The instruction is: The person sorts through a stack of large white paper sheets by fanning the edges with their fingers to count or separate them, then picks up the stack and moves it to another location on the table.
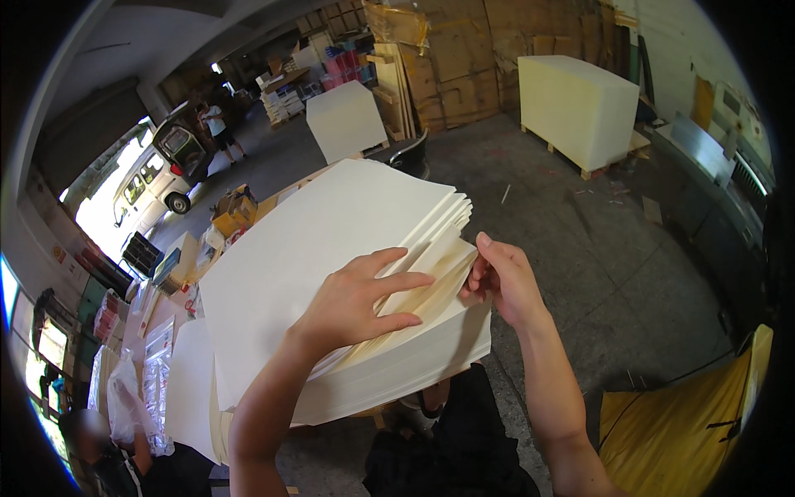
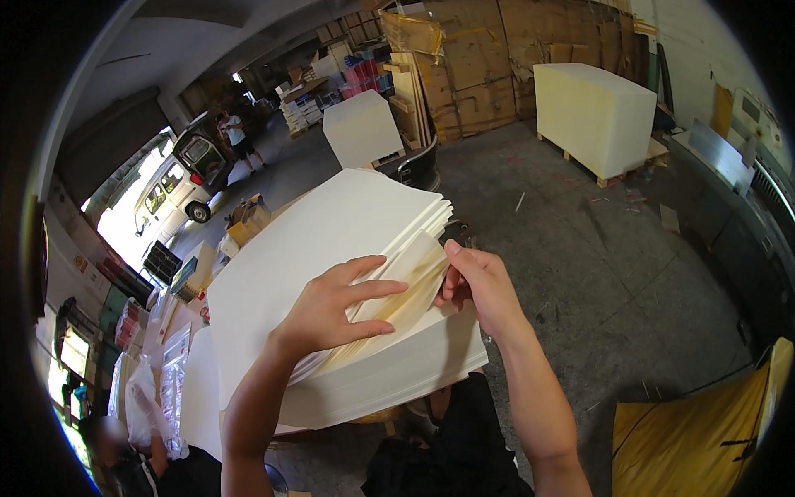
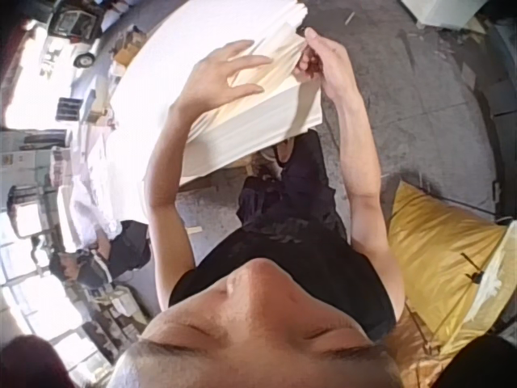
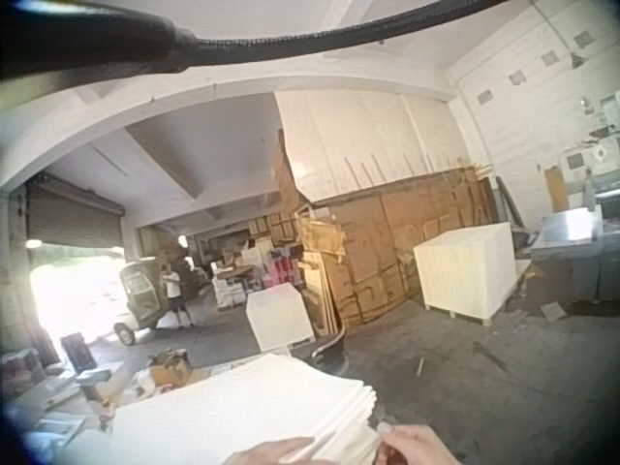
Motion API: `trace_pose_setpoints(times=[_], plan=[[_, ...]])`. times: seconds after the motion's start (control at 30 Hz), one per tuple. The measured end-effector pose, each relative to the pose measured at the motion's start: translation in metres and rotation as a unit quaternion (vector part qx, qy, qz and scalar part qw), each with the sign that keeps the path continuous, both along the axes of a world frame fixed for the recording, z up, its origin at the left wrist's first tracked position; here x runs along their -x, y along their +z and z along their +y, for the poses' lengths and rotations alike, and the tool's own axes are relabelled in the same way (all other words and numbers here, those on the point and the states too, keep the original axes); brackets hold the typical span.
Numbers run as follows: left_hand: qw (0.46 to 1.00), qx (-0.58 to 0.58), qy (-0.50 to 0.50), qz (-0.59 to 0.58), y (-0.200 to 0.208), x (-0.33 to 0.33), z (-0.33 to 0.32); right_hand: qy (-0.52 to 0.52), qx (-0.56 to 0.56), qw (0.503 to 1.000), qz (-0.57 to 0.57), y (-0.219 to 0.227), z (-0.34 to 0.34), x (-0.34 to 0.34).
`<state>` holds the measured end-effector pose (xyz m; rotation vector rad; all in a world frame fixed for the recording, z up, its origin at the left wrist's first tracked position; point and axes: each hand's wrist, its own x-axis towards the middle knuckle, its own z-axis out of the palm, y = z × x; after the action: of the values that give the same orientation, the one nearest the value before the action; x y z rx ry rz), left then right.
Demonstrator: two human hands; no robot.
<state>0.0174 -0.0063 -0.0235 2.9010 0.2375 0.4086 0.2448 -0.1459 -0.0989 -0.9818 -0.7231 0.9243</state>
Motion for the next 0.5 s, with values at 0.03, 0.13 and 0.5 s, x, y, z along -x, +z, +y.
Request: trace_pose_setpoints(times=[0.03,0.13,0.5], plan=[[1.0,-0.001,0.008,-0.009,0.0,0.0,-0.001,-0.01,0.0,1.0,-0.021,0.0,-0.001,0.0],[0.999,0.013,0.022,-0.027,-0.002,-0.004,-0.007,-0.112,0.073,0.949,-0.286,-0.009,0.005,0.003],[0.999,-0.033,0.009,-0.012,-0.011,0.001,-0.002,0.001,0.01,1.0,0.021,-0.001,0.005,0.002]])
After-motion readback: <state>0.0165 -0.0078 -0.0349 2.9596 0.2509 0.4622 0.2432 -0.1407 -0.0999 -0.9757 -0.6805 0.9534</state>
